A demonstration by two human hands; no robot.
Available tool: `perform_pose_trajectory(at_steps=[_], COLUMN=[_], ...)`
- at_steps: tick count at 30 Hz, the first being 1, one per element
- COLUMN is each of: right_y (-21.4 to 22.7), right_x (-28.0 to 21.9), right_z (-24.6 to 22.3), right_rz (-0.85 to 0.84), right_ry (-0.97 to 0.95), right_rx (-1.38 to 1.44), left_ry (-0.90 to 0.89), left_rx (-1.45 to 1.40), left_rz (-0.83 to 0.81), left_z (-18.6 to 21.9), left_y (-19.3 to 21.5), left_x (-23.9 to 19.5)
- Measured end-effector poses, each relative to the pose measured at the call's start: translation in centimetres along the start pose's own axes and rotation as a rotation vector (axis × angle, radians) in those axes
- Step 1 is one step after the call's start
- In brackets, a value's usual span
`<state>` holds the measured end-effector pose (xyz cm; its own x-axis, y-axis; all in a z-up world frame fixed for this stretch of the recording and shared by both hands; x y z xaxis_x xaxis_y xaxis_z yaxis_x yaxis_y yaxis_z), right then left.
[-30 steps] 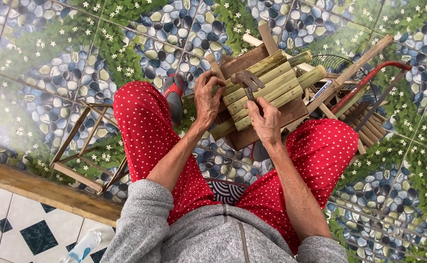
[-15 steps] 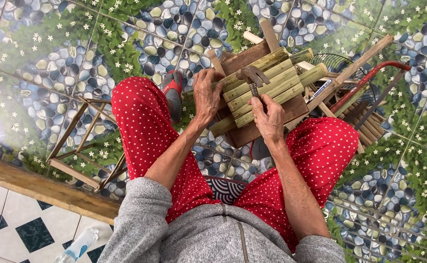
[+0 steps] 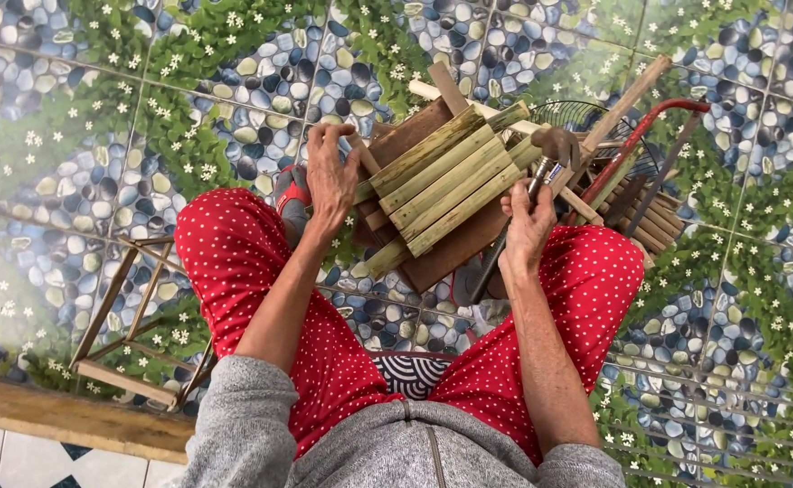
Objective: The person sits cross-legged and uses a hammer to drive nails into bamboo pieces arranged on a wooden board. They briefly reach for a plastic bag of nails before continuing to hammer the bamboo assembly.
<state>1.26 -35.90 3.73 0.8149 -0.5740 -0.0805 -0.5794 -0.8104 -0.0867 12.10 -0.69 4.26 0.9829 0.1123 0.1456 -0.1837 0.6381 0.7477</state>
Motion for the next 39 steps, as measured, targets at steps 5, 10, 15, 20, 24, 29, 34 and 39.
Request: perform_pose_trajectory(at_steps=[5, 10, 15, 20, 24, 29, 34, 39], right_y=[1.7, 0.8, 0.1, -0.6, -0.7, -0.1, 1.1, 1.1], right_x=[-0.4, -1.1, -1.1, -1.5, -0.7, 0.7, 2.4, 4.3], right_z=[5.2, 5.9, 5.4, 3.4, 3.5, 6.3, 9.2, 10.1], right_rz=[0.13, 0.138, 0.142, 0.136, 0.088, 0.087, 0.047, -0.002], right_ry=[-0.187, -0.267, -0.17, -0.181, -0.166, -0.165, -0.167, -0.127], right_rx=[0.083, 0.187, 0.104, 0.09, 0.076, 0.081, 0.062, 0.063], left_ry=[0.138, 0.147, 0.134, 0.091, 0.068, 0.068, 0.087, 0.04], left_rx=[0.076, 0.21, 0.15, 0.191, 0.213, 0.214, 0.184, 0.163], left_rz=[-0.125, -0.227, -0.262, -0.302, -0.316, -0.363, -0.412, -0.441], left_z=[-4.7, -5.3, -4.8, -6.3, -4.1, -4.3, -4.0, -2.0], left_y=[-2.7, -2.7, -1.7, -2.8, -0.9, -0.8, -0.7, 0.1], left_x=[-0.6, -2.1, -3.1, -3.9, -4.3, -5.0, -6.2, -7.3])
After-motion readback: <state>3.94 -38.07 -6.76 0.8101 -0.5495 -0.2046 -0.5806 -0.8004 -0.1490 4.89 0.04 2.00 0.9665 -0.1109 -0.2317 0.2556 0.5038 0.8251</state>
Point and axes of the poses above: each hand's wrist, its own x-axis towards the middle knuckle, its own y-axis out of the back of the hand, z = x × y, the point moved 10 cm from there along x, towards the middle knuckle, and after that the axes turned 13 degrees about x, right-handed, at the moved point
